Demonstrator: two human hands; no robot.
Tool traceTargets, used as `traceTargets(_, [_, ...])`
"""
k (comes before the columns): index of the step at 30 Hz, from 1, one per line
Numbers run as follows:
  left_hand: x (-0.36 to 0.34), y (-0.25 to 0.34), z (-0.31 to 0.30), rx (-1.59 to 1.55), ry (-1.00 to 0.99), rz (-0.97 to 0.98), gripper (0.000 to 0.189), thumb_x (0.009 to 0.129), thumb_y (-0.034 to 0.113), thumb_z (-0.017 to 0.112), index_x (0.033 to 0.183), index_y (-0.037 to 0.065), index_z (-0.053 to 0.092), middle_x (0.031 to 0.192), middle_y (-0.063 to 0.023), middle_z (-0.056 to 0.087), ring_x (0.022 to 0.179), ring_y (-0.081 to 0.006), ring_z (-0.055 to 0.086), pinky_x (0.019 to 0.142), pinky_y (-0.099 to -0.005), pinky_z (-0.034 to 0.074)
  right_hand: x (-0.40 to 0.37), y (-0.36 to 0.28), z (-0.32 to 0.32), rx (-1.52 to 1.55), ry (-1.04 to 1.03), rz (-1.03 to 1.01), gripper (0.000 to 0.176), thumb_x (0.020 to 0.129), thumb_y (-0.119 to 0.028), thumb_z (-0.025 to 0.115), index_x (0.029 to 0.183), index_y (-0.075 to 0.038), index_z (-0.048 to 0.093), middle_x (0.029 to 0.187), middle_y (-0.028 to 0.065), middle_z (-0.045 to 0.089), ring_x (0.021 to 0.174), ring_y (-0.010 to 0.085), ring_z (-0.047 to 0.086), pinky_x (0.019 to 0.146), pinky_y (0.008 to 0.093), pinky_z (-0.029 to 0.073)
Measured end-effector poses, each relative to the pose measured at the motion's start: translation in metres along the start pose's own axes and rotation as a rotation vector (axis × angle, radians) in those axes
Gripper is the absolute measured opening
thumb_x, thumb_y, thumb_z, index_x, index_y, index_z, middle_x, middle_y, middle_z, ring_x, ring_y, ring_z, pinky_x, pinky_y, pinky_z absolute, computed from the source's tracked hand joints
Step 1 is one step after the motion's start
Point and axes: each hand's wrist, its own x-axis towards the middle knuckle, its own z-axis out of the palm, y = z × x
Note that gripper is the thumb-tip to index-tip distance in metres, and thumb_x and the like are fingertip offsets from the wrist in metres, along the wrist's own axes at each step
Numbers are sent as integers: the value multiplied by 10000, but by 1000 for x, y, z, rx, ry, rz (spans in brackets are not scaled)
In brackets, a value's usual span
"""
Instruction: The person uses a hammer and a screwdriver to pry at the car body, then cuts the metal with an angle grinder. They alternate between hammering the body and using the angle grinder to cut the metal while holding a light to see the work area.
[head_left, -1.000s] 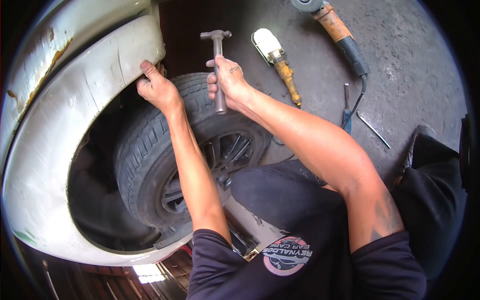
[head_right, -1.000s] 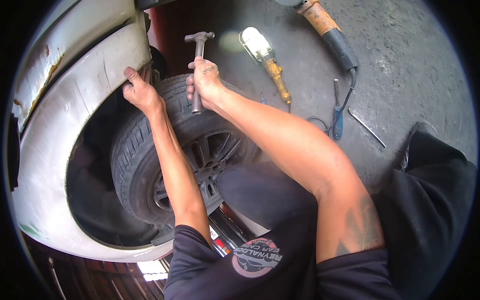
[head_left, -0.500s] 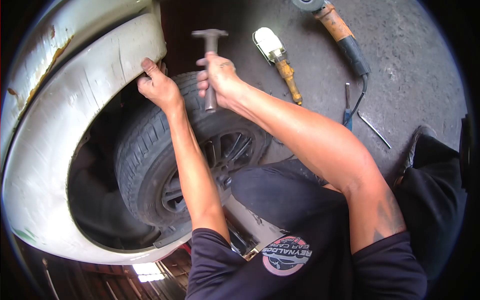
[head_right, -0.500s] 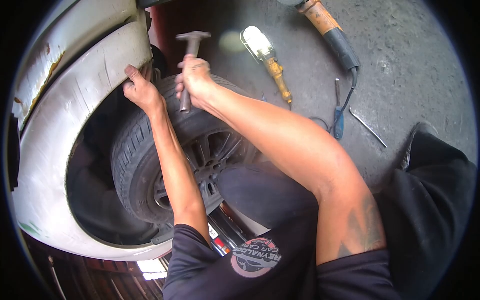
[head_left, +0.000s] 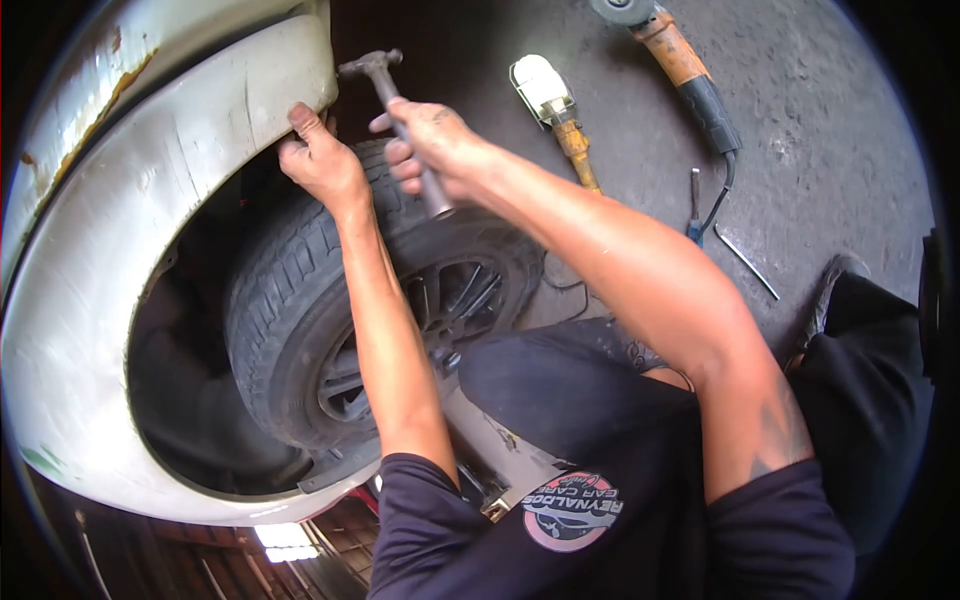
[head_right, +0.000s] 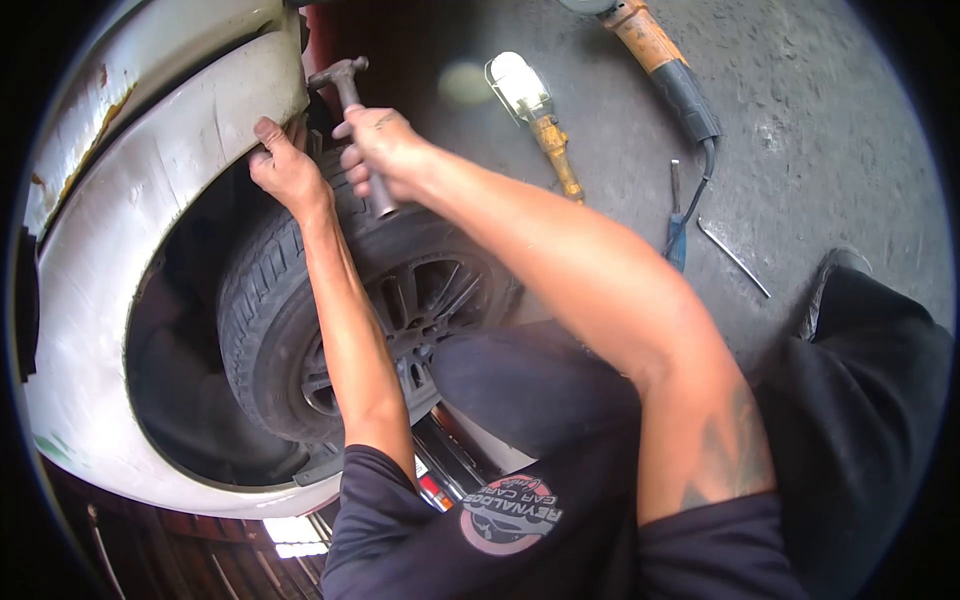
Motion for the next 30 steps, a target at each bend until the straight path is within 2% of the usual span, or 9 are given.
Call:
traceTargets(6, [2,-6,8,17,97,-6,631,1051,475,636,1049,-153,691,901,-169,742,771,-209,699,721,-362,606,1,5,-6,-220,34,-62,406,1105,-430,462,1282,-68,508,693,-10,439,524,98,401,478,301,403])
traceTargets(10, [-7,11,14,-58,153,-102,504,1030,393,698,951,-104,666,802,-122,697,734,-215,670,729,-385,586,-15,-11,-23,-908,199,-301,315,1074,-371,560,1151,-66,576,669,-26,465,466,80,416,415,273,345])
traceTargets(12, [-16,7,23,-103,194,-94,419,1045,302,674,1124,-103,599,1023,-190,705,954,-269,684,914,-412,557,-14,-16,-44,-1228,309,-411,266,1051,-320,599,1093,-58,583,669,-32,477,479,79,449,418,281,348])
traceTargets(14, [-30,0,41,-394,240,39,554,1047,193,656,1445,-111,420,1235,-225,661,1069,-241,662,980,-365,560,-50,-32,-30,-1412,375,-308,332,982,-267,627,1108,40,615,743,77,606,679,172,585,626,369,495])
traceTargets(16, [-49,5,63,-510,451,-69,622,1048,161,634,1515,-110,326,1287,-254,645,1128,-252,649,1029,-378,519,-69,-45,-31,-1618,367,-290,402,934,-212,619,1244,43,629,784,96,639,738,187,618,676,368,502])
traceTargets(18, [-71,-10,87,-595,549,-95,572,1064,148,591,1529,-89,356,1316,-244,647,1123,-257,667,964,-375,538,-79,-58,-38,-1741,202,-439,428,917,-134,612,1321,7,611,691,-20,520,532,72,441,470,282,345])
traceTargets(22, [-99,-15,104,-1090,300,-588,351,1079,119,525,1396,-26,574,1199,-123,709,967,-179,651,842,-312,526,-117,-53,63,-2095,420,-169,632,808,-211,648,1389,32,605,805,98,658,702,186,597,695,366,496])
traceTargets(26, [-100,-2,105,-1322,241,-644,418,1086,263,556,1432,30,575,1183,-77,734,950,-158,668,763,-306,532,-120,2,140,-2450,267,-404,549,807,-135,644,1327,41,658,719,166,613,638,197,587,653,381,493])
traceTargets(30, [-90,9,75,-1410,136,-562,561,1060,317,605,1548,68,481,1455,-143,618,1151,-239,659,876,-380,558,-90,46,204,-2848,-207,-704,428,908,-72,659,1327,16,651,786,226,679,669,323,685,660,421,532])
